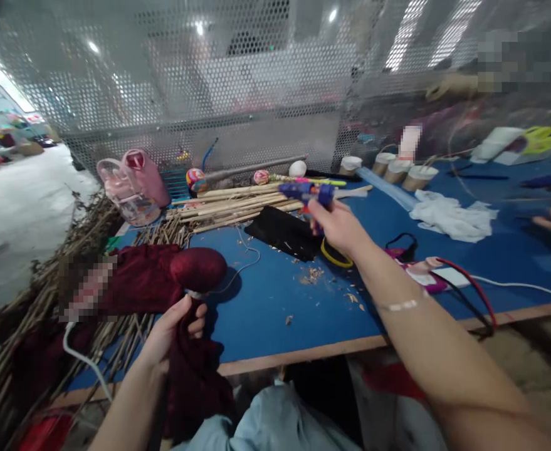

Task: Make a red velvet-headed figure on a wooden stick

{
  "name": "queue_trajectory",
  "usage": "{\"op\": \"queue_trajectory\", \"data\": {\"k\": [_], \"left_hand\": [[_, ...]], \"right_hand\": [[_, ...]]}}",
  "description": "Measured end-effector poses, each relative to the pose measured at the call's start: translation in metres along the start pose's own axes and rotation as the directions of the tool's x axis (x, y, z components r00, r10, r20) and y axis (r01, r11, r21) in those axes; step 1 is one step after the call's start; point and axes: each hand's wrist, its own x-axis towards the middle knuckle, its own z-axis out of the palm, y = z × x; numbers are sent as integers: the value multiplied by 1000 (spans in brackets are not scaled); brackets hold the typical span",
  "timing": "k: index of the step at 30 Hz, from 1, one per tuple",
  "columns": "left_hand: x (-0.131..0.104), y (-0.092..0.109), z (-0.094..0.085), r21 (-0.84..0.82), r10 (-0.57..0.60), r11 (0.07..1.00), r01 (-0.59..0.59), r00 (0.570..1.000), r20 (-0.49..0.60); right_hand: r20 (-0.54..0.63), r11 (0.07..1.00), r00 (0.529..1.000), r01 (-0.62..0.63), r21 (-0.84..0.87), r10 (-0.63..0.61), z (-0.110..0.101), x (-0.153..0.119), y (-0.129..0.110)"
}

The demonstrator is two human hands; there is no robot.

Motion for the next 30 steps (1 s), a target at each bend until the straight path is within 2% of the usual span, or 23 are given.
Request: {"op": "queue_trajectory", "data": {"k": [1,3,6,9,11,16,25,30], "left_hand": [[0,-1,-1,-9,-1,1000,1,1000,6],[1,-2,-3,-21,-1,1000,1,1000,11],[1,-3,-4,-17,9,1000,-9,1000,25],[1,-5,-5,-9,26,1000,-26,999,44],[1,-6,-6,-2,36,999,-36,998,57],[2,-7,-7,-8,58,998,-58,995,79],[-1,-2,2,40,59,997,-60,998,20],[-1,-2,1,42,58,997,-59,998,24]], "right_hand": [[158,994,986,29,103,-45,5,-24,-7],[362,967,914,102,234,-184,16,-70,-22],[493,948,813,218,233,-309,35,-115,-41],[558,938,757,309,155,-341,54,-130,-51],[558,934,754,331,133,-347,65,-131,-51],[492,921,786,379,92,-373,79,-135,-46],[442,898,798,437,42,-410,81,-139,-44],[431,878,792,478,2,-432,79,-139,-47]]}}
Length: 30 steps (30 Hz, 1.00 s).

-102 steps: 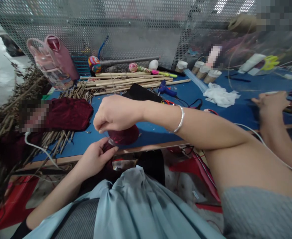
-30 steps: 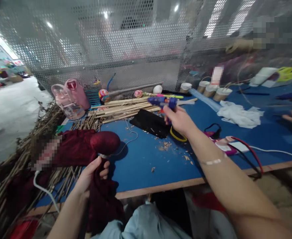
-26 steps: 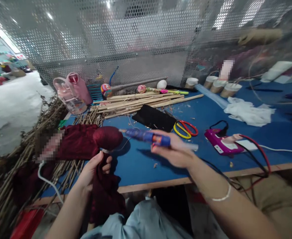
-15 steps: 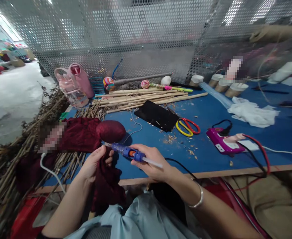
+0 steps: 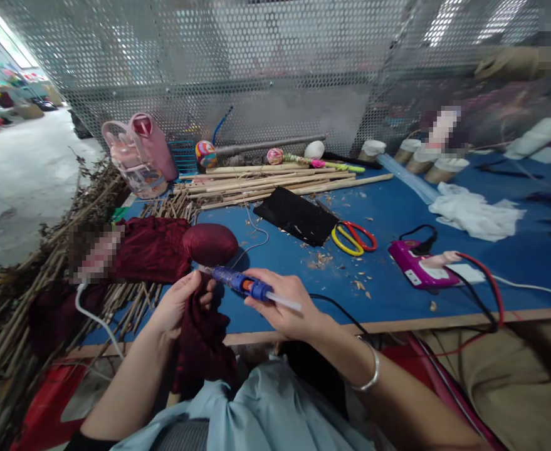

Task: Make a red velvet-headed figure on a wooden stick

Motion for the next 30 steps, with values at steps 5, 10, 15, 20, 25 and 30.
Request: {"op": "queue_trajectory", "data": {"k": [5,10,15,20,25,30], "left_hand": [[0,-1,-2,3,1,1000,-1,1000,10],[0,-1,-1,-3,0,1000,0,1000,-11],[-1,1,1,23,-10,1000,10,1000,-13],[-4,0,0,52,-55,997,58,996,-63],[0,-4,-2,24,-91,995,93,991,-96],[-2,-3,0,11,-89,996,90,992,-95]], "right_hand": [[9,995,999,39,-92,-39,-1,0,-5],[20,960,995,102,-261,-100,-12,-11,-3],[-193,897,980,-33,-440,-58,-48,-1,42],[-258,725,940,-338,-600,225,-105,43,129],[-258,593,872,-475,-650,416,-147,69,187],[-185,584,847,-486,-651,499,-157,86,200]]}}
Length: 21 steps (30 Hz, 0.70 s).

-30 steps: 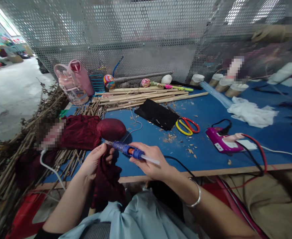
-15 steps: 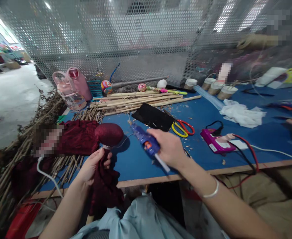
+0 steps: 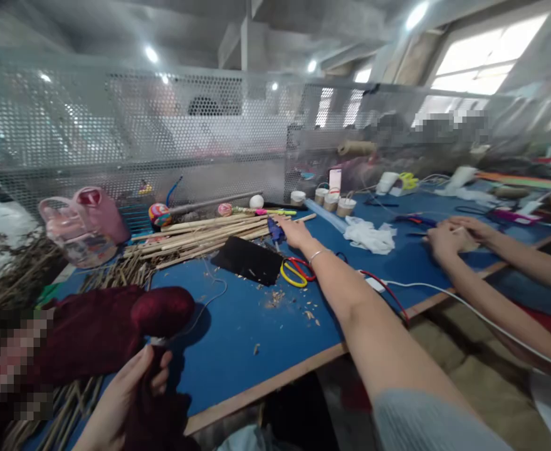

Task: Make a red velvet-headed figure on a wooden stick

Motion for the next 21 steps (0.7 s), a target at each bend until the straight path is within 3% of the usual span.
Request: {"op": "queue_trajectory", "data": {"k": [4,6,7,8,9,11,12,14,16,17,19,21], "left_hand": [[-1,4,1,50,21,998,-22,999,28],[-1,5,3,53,33,998,-36,998,44],[-1,5,5,50,34,998,-37,998,59],[-2,4,7,42,32,998,-36,997,77],[-3,3,10,36,27,999,-31,994,102],[-9,2,16,26,14,999,-19,988,155],[-13,2,18,24,15,1000,-20,985,173],[-20,3,20,30,36,999,-42,982,183],[-25,5,18,37,78,996,-85,984,161],[-27,6,16,39,96,994,-102,984,147],[-27,7,13,49,109,992,-116,985,132],[-25,7,13,62,108,991,-116,986,126]], "right_hand": [[-3,999,999,-31,35,32,-6,-1,-35],[-64,985,996,76,152,-67,-4,-18,-72],[-157,917,974,208,341,-163,-1,-32,-94],[-182,770,945,327,548,-272,3,-48,-117],[-175,587,925,352,729,-337,7,-65,-139],[-126,277,845,306,911,-520,17,-96,-176],[-128,184,803,283,941,-582,20,-109,-187],[-53,83,671,170,982,-740,22,-127,-196],[78,117,558,34,993,-826,16,-139,-190],[142,170,546,0,986,-826,11,-145,-184],[210,325,635,68,943,-743,-2,-157,-175],[151,506,731,293,811,-665,-14,-171,-172]]}}
